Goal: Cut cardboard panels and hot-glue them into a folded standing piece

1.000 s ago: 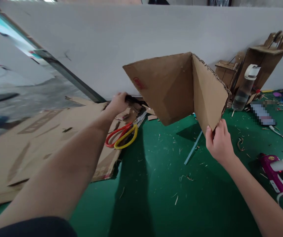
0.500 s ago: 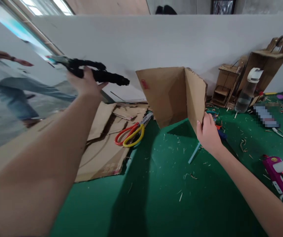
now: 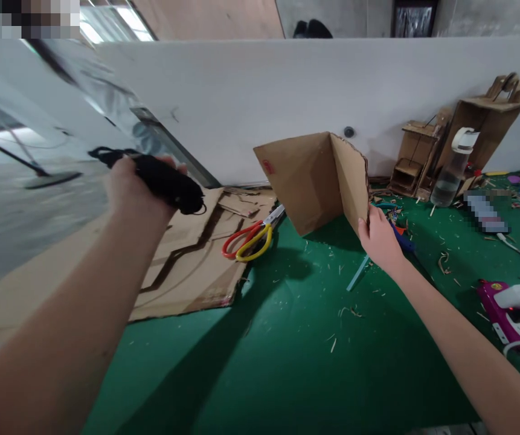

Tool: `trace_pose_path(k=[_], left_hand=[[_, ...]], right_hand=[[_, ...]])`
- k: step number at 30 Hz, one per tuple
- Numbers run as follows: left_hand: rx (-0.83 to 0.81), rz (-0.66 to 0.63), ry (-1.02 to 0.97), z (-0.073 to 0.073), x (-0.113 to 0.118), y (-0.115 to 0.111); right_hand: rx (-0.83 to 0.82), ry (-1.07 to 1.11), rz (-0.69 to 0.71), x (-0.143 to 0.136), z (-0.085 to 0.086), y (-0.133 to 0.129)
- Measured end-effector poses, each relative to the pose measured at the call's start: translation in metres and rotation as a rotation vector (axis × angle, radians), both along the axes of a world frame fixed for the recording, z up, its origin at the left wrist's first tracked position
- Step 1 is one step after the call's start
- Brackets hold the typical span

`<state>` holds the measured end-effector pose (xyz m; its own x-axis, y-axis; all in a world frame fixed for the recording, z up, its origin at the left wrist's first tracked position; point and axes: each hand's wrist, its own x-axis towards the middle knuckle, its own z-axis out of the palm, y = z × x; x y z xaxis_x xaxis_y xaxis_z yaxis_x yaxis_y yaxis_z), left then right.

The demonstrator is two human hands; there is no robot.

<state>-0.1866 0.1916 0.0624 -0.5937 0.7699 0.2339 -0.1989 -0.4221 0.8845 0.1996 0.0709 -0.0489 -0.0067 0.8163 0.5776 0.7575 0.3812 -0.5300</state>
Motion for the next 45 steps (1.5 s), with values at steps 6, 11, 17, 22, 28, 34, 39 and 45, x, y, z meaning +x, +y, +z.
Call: trace_pose_path(k=[6, 11, 17, 22, 28, 34, 39, 45], left_hand=[[-0.089, -0.199, -0.38, -0.014, 0.037, -0.046], [-0.149, -0.45, -0.406, -0.024, 0.065, -0.073], [-0.333, -0.496, -0.158, -0.057, 0.085, -0.113], [-0.405, -0.469, -0.061, -0.093, 0.103, -0.12], [-0.55, -0.629, 0.289, -0.093, 0.112, -0.115], [-0.584, -0.327, 1.178, -0.082, 0.1, -0.116], [-0.163, -0.318, 1.256, -0.088, 0.102, -0.083], [-0.036, -0.53, 0.912, -0.102, 0.121, -0.039]], right_hand=[[0.001, -0.009, -0.048, 0.002, -0.003, 0.009], [-0.015, -0.023, -0.048, 0.007, -0.001, 0.012], [-0.063, -0.037, 0.045, 0.014, -0.006, 0.016], [-0.111, -0.076, 0.027, 0.014, -0.019, 0.018], [-0.153, -0.126, -0.027, 0.012, -0.017, 0.015], [-0.198, -0.13, -0.079, 0.015, -0.014, 0.014], [-0.235, -0.088, -0.07, 0.018, -0.013, 0.019], [-0.23, -0.014, -0.036, 0.021, -0.015, 0.025]])
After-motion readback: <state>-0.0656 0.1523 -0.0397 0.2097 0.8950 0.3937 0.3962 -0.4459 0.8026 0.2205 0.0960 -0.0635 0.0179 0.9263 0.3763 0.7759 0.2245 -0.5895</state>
